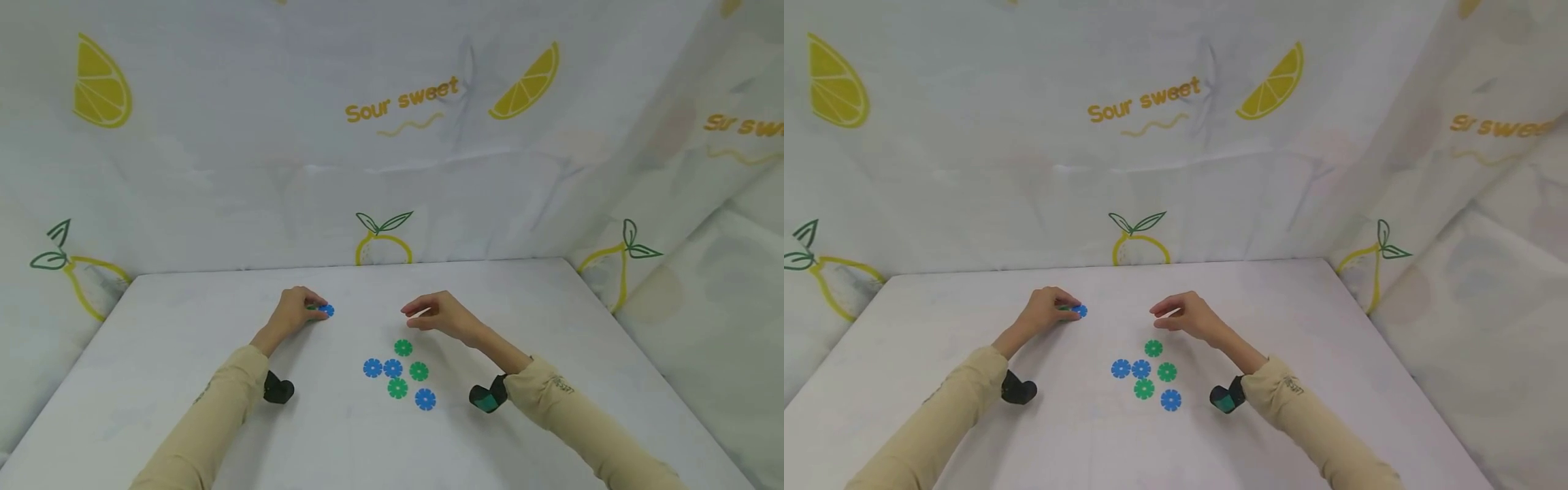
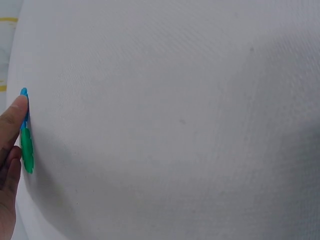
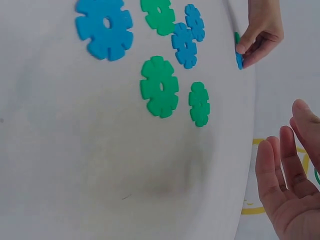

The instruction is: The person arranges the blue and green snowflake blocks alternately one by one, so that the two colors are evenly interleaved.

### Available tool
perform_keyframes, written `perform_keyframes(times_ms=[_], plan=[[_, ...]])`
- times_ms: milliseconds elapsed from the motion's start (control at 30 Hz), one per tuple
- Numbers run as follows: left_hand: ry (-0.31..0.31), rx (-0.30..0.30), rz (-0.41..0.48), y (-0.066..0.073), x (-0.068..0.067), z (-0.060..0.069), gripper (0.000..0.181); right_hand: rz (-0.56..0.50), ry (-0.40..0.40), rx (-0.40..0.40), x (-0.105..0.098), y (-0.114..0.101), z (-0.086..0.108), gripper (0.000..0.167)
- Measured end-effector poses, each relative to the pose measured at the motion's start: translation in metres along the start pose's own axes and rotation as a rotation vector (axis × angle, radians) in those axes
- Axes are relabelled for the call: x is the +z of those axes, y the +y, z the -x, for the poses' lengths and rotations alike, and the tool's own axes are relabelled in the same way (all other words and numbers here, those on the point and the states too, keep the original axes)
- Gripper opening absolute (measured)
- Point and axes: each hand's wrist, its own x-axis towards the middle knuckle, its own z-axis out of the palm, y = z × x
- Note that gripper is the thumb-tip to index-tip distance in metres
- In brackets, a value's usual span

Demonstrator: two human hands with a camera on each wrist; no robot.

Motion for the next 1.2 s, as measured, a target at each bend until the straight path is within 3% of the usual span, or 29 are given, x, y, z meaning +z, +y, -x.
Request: perform_keyframes(times_ms=[300,533,833,1200], plan=[[0.0,0.005,-0.004,-0.004,-0.002,0.001,0.023,-0.004,-0.057,-0.041,0.005,0.014,0.015,0.03],[-0.004,-0.005,-0.002,-0.006,-0.002,0.001,0.024,-0.001,-0.207,-0.165,0.006,0.03,0.014,0.029],[-0.003,-0.01,0.017,-0.002,-0.001,0.001,0.023,-0.017,-0.4,-0.218,-0.008,0.043,-0.004,0.029],[0.001,-0.003,0.024,0.001,0.001,-0.002,0.022,0.088,-0.484,-0.232,-0.016,0.044,-0.034,0.029]])
